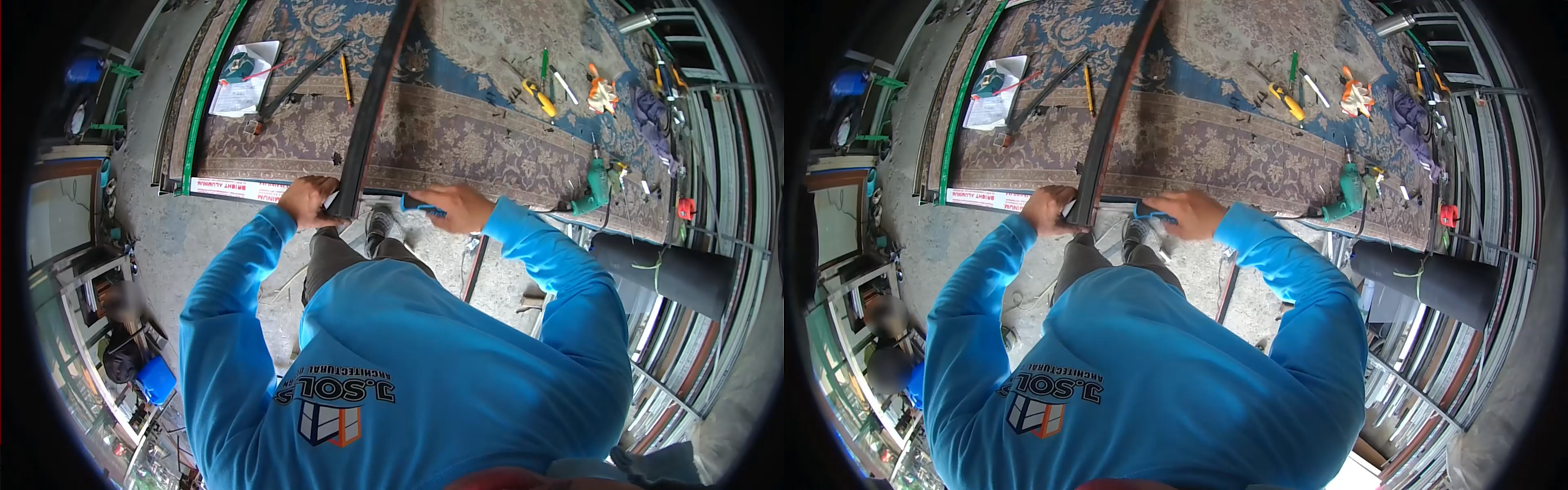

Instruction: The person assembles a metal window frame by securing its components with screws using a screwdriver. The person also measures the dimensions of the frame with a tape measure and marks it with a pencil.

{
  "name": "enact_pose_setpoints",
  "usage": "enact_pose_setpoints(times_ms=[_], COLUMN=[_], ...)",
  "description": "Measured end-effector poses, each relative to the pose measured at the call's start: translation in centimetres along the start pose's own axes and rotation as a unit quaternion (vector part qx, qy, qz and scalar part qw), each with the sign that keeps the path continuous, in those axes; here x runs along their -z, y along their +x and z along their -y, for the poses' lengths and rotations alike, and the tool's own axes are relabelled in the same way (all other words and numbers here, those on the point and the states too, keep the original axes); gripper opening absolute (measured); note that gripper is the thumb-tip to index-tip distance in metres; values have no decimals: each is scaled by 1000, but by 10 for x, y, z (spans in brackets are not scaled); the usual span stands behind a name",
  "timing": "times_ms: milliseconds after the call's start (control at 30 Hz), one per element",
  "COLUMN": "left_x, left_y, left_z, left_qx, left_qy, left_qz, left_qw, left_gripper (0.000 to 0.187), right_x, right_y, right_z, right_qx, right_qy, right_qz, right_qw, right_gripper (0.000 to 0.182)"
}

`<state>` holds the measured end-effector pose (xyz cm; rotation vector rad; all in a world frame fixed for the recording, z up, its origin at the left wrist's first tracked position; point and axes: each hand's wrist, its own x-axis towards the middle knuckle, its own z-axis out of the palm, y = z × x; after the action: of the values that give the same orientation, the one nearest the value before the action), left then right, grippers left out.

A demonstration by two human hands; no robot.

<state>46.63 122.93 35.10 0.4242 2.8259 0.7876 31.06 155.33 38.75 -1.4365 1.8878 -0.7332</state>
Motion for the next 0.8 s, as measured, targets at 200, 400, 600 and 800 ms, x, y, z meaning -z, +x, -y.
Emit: enact_pose_setpoints(times_ms=[200, 400, 600, 800], left_x=[11, 1, -2, 5], left_y=[9, 8, 8, 6], left_z=[-12, 2, 3, 5], left_qx=[42, -8, 15, 36], left_qy=[28, 32, 17, 44], left_qz=[33, -12, 1, 26], left_qw=[998, 999, 1000, 998], left_gripper=[74, 71, 69, 80], right_x=[-10, -5, -14, -18], right_y=[-4, 5, 10, 11], right_z=[-32, -20, -34, -62], right_qx=[-89, -21, -246, -132], right_qy=[219, 106, 321, 498], right_qz=[5, -3, 116, 48], right_qw=[972, 994, 907, 855], right_gripper=[48, 46, 45, 42])
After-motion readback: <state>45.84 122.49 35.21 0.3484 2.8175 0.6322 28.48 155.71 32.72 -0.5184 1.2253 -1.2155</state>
